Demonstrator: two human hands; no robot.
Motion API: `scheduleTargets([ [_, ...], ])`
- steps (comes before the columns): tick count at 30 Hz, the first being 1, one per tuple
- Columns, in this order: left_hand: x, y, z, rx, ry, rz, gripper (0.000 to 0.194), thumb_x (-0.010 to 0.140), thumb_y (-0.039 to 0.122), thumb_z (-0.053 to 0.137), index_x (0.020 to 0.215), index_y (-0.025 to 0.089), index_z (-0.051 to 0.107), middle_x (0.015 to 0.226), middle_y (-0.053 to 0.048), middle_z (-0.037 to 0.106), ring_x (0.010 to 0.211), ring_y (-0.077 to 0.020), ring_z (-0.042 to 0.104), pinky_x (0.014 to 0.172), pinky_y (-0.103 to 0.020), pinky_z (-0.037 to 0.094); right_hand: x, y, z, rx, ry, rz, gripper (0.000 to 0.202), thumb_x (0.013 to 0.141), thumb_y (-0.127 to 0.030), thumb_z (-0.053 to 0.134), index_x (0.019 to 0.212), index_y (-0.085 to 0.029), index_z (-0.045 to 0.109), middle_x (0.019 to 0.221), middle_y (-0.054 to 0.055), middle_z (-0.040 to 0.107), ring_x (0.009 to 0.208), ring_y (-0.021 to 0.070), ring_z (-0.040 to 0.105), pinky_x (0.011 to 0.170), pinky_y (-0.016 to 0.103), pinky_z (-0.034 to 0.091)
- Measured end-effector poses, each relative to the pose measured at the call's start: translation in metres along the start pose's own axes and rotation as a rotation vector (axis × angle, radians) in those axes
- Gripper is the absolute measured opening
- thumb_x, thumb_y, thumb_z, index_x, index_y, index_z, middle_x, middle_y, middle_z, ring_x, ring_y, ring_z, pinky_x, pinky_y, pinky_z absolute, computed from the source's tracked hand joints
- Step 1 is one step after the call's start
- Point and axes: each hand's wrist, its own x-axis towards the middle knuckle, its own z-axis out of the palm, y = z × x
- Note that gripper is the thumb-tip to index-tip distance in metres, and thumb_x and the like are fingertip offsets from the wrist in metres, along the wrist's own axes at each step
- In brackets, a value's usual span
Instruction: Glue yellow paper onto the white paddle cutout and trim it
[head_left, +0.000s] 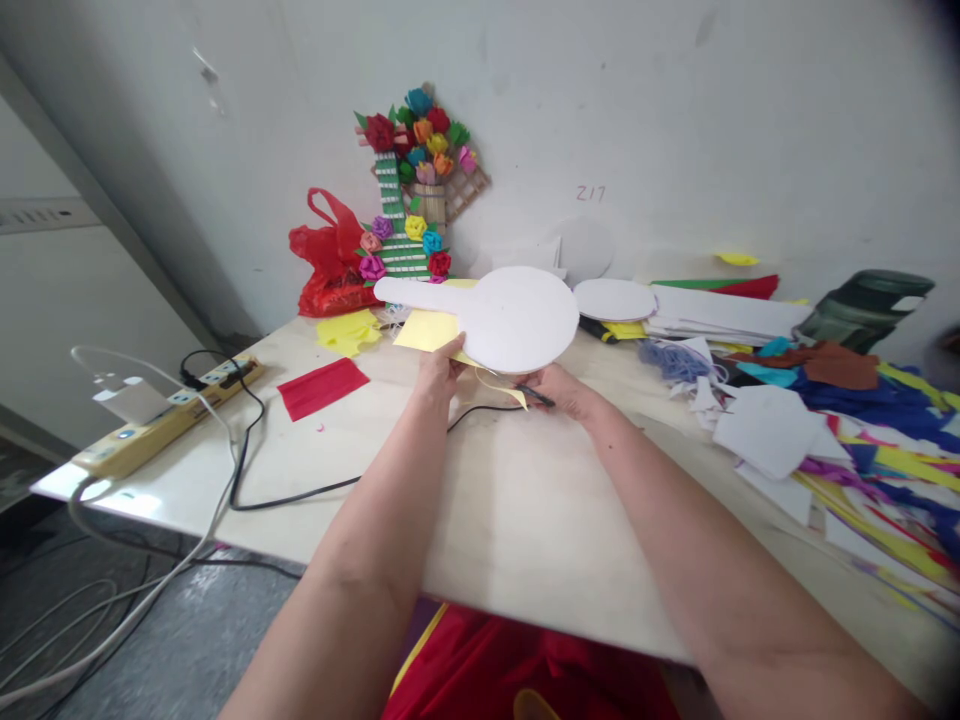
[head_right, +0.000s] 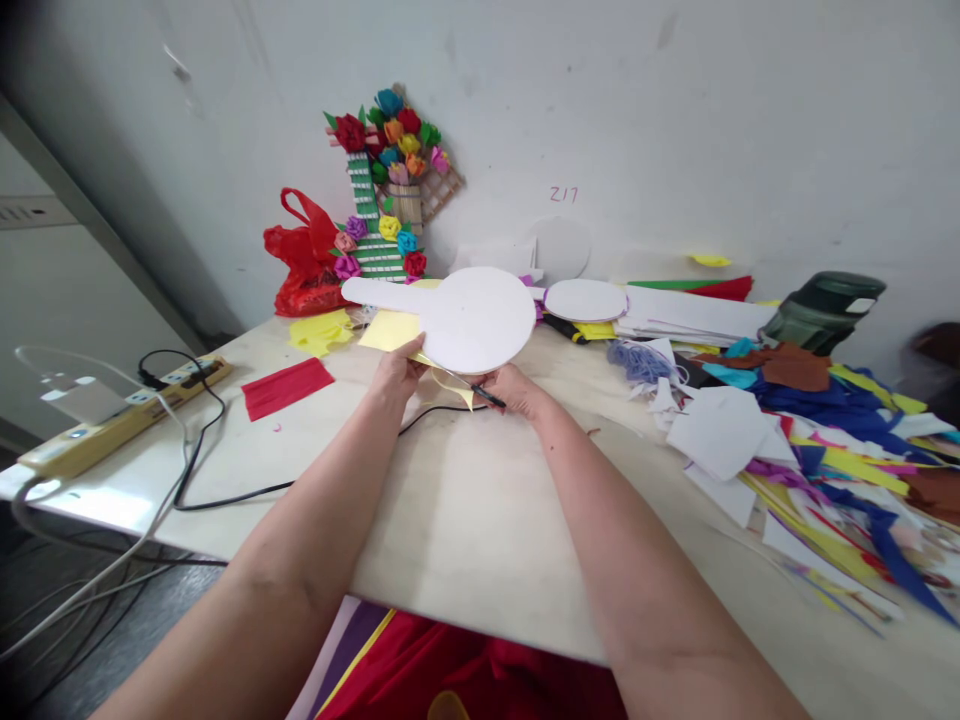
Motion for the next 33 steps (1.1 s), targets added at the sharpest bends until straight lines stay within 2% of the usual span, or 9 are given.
scheduleTargets([
  [5, -0.003, 0.000, 0.002, 0.005, 0.019, 0.016, 0.029, 0.057, 0.005, 0.069, 0.084, 0.014, 0.061, 0.081, -0.004, 0.066, 0.069, -0.0164, 0.063, 0.062, -0.027, 0.053, 0.003, 0.002, 0.004, 0.028, 0.052, -0.009, 0.023, 0.051, -0.017, 0.068, 0.072, -0.011, 0.061, 0.047, -0.002, 0.055, 0.033, 0.0040, 0.037, 0.029, 0.017, 0.025],
  [10, -0.002, 0.000, 0.002, -0.005, 0.013, 0.034, 0.027, 0.058, 0.005, 0.069, 0.082, 0.014, 0.061, 0.081, -0.004, 0.066, 0.069, -0.0161, 0.063, 0.062, -0.027, 0.053, 0.001, -0.005, 0.009, 0.118, 0.036, -0.023, 0.025, 0.045, -0.013, 0.069, 0.068, -0.011, 0.060, 0.056, 0.001, 0.061, 0.048, 0.0094, 0.052, 0.044, 0.020, 0.041],
  [14, -0.001, 0.000, 0.001, -0.006, 0.028, 0.028, 0.027, 0.058, 0.006, 0.069, 0.082, 0.014, 0.061, 0.080, -0.004, 0.066, 0.069, -0.0163, 0.062, 0.061, -0.027, 0.053, 0.000, -0.007, 0.010, 0.141, 0.020, -0.040, 0.026, 0.044, -0.015, 0.070, 0.067, -0.011, 0.060, 0.058, 0.002, 0.062, 0.055, 0.0127, 0.056, 0.051, 0.023, 0.045],
  [19, 0.001, -0.002, 0.001, -0.010, 0.043, 0.026, 0.031, 0.057, 0.005, 0.069, 0.084, 0.015, 0.061, 0.080, -0.004, 0.065, 0.069, -0.0170, 0.062, 0.060, -0.029, 0.053, 0.002, -0.005, 0.008, 0.132, -0.024, -0.054, 0.023, 0.046, -0.015, 0.071, 0.066, -0.012, 0.060, 0.053, 0.000, 0.060, 0.054, 0.0122, 0.055, 0.049, 0.022, 0.045],
  [23, 0.003, -0.003, -0.001, -0.012, 0.036, 0.020, 0.031, 0.056, 0.004, 0.070, 0.083, 0.015, 0.061, 0.082, -0.003, 0.065, 0.070, -0.0169, 0.062, 0.060, -0.029, 0.053, 0.002, -0.006, 0.007, 0.134, -0.005, -0.049, 0.022, 0.046, -0.012, 0.072, 0.062, -0.013, 0.057, 0.047, -0.002, 0.056, 0.049, 0.0094, 0.052, 0.045, 0.019, 0.042],
  [28, 0.003, -0.003, -0.001, -0.013, 0.027, 0.022, 0.029, 0.057, 0.004, 0.069, 0.081, 0.016, 0.061, 0.080, -0.003, 0.066, 0.072, -0.0168, 0.063, 0.063, -0.028, 0.053, 0.000, -0.010, 0.008, 0.126, 0.018, -0.017, 0.022, 0.045, -0.007, 0.070, 0.062, -0.012, 0.057, 0.051, -0.001, 0.058, 0.045, 0.0077, 0.048, 0.039, 0.018, 0.038],
  [33, 0.001, -0.003, 0.000, -0.034, 0.023, 0.027, 0.027, 0.058, 0.004, 0.069, 0.081, 0.015, 0.062, 0.079, -0.003, 0.066, 0.072, -0.0162, 0.063, 0.064, -0.025, 0.053, -0.001, -0.008, 0.009, 0.071, 0.055, 0.016, 0.019, 0.049, -0.011, 0.068, 0.066, -0.012, 0.060, 0.046, -0.003, 0.054, 0.041, 0.0077, 0.045, 0.037, 0.018, 0.034],
])
